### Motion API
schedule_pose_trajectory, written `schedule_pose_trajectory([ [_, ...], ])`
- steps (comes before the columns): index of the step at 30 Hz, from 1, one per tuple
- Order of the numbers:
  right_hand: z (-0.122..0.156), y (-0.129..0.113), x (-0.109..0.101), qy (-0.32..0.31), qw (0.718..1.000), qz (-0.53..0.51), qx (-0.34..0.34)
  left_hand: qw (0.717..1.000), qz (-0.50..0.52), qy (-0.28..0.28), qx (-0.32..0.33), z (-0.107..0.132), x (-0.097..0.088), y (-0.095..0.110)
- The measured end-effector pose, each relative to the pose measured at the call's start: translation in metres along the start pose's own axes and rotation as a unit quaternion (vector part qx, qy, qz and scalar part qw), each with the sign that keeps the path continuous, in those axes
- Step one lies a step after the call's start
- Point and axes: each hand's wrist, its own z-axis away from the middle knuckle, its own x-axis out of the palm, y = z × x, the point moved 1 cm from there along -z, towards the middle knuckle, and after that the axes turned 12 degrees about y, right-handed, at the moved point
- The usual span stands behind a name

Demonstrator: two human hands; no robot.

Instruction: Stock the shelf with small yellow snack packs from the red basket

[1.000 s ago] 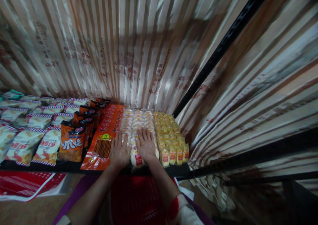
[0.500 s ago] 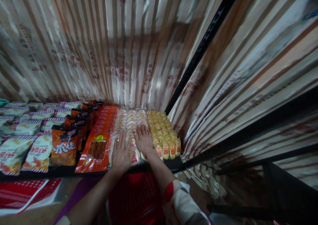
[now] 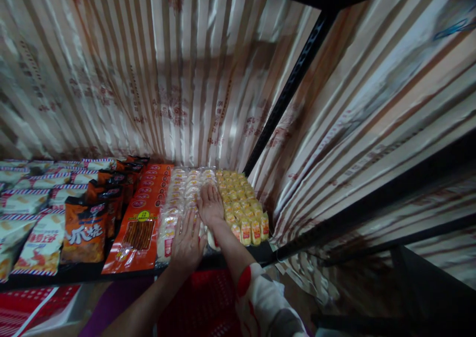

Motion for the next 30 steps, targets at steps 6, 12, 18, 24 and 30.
schedule_pose_trajectory([
  [6, -0.019, 0.005, 0.010, -0.047, 0.999, -0.010, 0.002, 1.000, 0.002, -0.026, 0.016, -0.003, 0.006, 0.003],
  [12, -0.015, 0.006, 0.016, -0.049, 0.999, -0.016, 0.003, 0.999, 0.007, -0.035, 0.014, -0.001, 0.009, 0.001],
  [18, -0.022, 0.015, 0.001, -0.006, 1.000, -0.015, -0.011, 0.999, 0.002, -0.011, 0.038, -0.007, 0.005, 0.008],
  [24, -0.032, 0.040, -0.012, -0.002, 0.999, 0.016, 0.028, 0.997, 0.025, -0.011, 0.069, -0.013, 0.007, 0.036],
  [30, -0.030, 0.047, -0.003, -0.028, 0.999, 0.027, 0.023, 0.996, 0.032, -0.004, 0.080, 0.003, 0.028, 0.045],
])
